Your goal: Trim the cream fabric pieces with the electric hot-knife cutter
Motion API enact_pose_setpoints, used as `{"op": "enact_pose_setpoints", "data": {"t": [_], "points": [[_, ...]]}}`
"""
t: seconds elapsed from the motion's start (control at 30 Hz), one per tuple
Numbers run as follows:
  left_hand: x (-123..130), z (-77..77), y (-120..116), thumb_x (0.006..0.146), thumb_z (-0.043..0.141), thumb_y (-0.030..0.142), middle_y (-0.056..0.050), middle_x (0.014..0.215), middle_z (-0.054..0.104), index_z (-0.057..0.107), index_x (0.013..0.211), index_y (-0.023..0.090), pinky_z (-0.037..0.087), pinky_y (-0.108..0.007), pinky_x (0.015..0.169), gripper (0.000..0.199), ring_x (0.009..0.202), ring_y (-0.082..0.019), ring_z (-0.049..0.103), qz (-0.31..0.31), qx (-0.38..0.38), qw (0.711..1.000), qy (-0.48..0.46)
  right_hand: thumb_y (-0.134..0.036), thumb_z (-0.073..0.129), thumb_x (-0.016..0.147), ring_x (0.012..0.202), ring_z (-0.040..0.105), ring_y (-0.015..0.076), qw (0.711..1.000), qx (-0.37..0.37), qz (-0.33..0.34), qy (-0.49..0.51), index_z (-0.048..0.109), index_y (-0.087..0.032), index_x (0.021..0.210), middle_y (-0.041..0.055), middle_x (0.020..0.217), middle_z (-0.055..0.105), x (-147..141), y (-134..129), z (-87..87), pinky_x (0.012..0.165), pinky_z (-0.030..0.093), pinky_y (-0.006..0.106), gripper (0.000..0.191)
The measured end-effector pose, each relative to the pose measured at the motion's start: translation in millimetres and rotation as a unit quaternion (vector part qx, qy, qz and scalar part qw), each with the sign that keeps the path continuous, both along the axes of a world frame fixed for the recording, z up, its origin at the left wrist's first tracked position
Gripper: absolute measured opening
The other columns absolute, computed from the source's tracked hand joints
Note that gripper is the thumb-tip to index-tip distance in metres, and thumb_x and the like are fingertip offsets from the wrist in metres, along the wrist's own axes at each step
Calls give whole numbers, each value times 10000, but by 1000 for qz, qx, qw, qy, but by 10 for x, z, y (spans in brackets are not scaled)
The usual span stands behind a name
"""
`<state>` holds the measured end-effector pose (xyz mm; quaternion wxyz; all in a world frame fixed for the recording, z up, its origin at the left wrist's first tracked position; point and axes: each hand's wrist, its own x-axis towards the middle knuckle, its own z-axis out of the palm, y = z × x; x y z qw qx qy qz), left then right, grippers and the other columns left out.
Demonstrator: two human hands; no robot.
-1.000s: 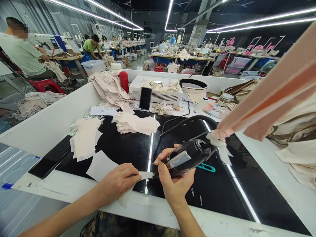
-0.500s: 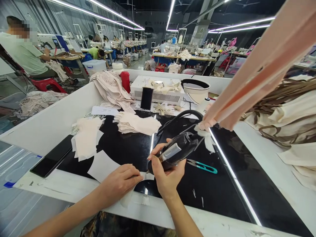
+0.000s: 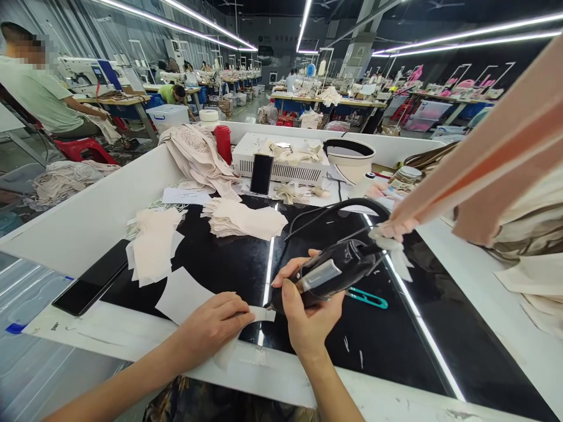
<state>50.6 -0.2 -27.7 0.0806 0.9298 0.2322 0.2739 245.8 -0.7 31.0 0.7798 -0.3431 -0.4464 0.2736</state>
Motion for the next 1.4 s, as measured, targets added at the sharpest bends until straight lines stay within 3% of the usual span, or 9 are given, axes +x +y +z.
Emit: {"op": "enact_pose_setpoints", "data": {"t": [0.3, 0.63, 1.17, 1.4], "points": [[-20, 4, 5, 1064, 531, 80, -68, 1059, 667, 647, 1166, 125, 574, -393, 953, 161, 1007, -214, 623, -6, 1, 1000, -4, -174, 750, 906, 629, 656, 142, 1000, 1, -4, 7, 577, -275, 1229, -39, 849, 684, -7, -4, 7, 628, 582, 324, 380], [-25, 7, 6, 1062, 553, 102, -64, 1046, 673, 660, 1170, 144, 565, -389, 957, 157, 1006, -213, 626, -9, -18, 1000, -7, -294, 785, 909, 628, 650, 153, 999, 12, 41, 1, 556, -268, 1257, -28, 850, 666, -63, -119, -12, 615, 573, 336, 418], [-32, -5, 14, 1075, 521, 101, -68, 1071, 677, 661, 1171, 144, 578, -411, 992, 174, 1002, -209, 625, -9, -3, 1000, -9, -223, 767, 906, 643, 648, 154, 1000, 8, 16, 1, 576, -275, 1241, -31, 843, 672, 15, -127, -13, 626, 585, 336, 389], [-45, -80, -143, 1075, 472, 77, -132, 1202, 640, 595, 1308, 113, 613, -422, 988, 265, 1120, -247, 633, 69, 25, 997, 12, -207, 762, 915, 640, 652, 148, 1000, 0, 4, 0, 576, -273, 1246, -31, 840, 675, -19, -180, 2, 620, 584, 323, 385]]}}
